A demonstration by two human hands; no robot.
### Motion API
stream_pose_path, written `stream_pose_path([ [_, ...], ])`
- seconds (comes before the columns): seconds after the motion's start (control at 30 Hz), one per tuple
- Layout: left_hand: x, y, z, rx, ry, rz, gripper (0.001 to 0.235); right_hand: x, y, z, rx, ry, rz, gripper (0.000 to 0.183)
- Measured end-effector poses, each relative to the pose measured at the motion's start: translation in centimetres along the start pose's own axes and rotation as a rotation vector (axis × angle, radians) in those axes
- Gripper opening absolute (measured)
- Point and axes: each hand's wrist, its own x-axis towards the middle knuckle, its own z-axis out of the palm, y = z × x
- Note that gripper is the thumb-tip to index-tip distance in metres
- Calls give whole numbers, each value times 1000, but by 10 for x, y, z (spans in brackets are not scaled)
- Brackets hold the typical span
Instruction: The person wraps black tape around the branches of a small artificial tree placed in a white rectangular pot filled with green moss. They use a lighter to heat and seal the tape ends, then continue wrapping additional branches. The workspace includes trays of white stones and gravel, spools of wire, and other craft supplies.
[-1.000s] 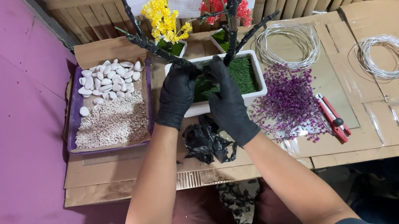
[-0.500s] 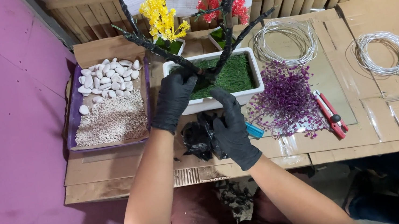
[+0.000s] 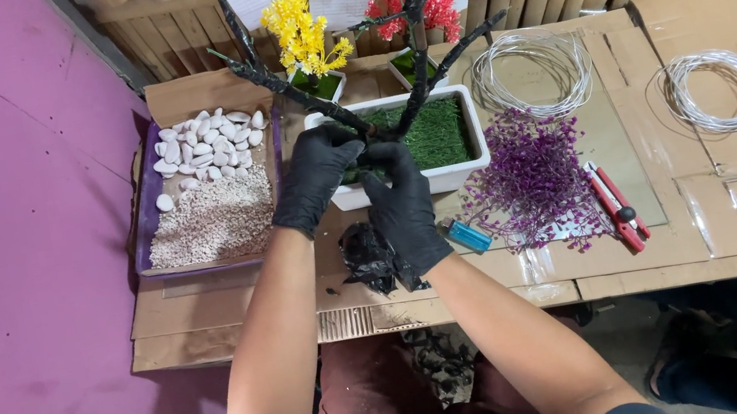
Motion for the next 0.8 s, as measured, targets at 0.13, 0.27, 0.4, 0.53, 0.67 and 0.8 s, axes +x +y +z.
stream_pose_path([
  [0.13, -2, 2, -1, 19, -12, -20, 21, 21, 35, 11, 271, 118, 77, 39],
  [0.27, 2, 4, 1, 39, -12, -52, 25, 34, 53, 8, 341, 11, 241, 31],
  [0.4, 11, -9, 7, 51, -15, -110, 26, 15, 35, 0, 492, -67, 493, 15],
  [0.53, -7, 11, 3, 100, -26, -136, 30, 6, 13, -14, 610, -98, 662, 8],
  [0.67, -1, -21, 11, 50, 32, -145, 33, -8, -22, -24, 816, -159, 781, 10],
  [0.8, -4, -14, 16, -112, 85, -77, 26, -10, -30, -31, 891, -254, 755, 18],
])
